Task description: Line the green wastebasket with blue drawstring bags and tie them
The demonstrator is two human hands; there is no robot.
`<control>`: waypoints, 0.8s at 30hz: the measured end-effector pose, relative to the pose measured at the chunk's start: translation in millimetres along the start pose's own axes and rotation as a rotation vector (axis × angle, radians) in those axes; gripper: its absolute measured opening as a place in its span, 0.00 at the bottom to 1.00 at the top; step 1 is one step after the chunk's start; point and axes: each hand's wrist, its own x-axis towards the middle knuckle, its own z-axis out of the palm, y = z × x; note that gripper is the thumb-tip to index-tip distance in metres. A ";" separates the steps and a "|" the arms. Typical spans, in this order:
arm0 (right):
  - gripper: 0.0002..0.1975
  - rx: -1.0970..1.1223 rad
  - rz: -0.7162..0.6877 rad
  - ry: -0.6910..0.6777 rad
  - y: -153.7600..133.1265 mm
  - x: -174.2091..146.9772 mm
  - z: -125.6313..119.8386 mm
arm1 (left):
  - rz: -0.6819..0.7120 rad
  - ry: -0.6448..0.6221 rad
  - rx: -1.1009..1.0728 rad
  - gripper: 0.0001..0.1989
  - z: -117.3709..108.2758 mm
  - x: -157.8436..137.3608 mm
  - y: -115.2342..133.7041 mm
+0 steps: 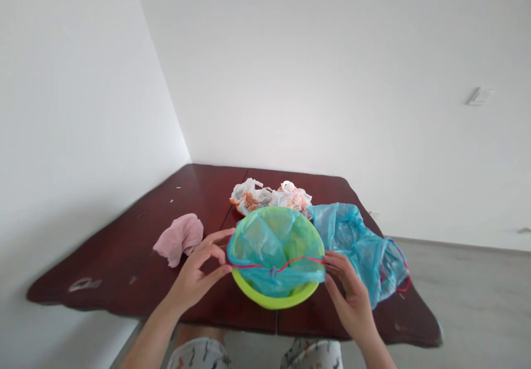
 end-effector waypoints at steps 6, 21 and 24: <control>0.06 -0.017 -0.102 0.165 0.2 -4.3 22.7 | 0.092 0.243 0.035 0.15 34.3 -6.7 -4.0; 0.25 -0.528 -0.277 -0.204 1.2 -15.3 14.9 | 0.179 0.081 0.244 0.16 52.5 -42.4 -4.7; 0.27 -0.599 -0.269 -0.290 -0.5 -6.9 2.9 | 0.192 -0.150 0.341 0.18 24.7 -34.5 7.5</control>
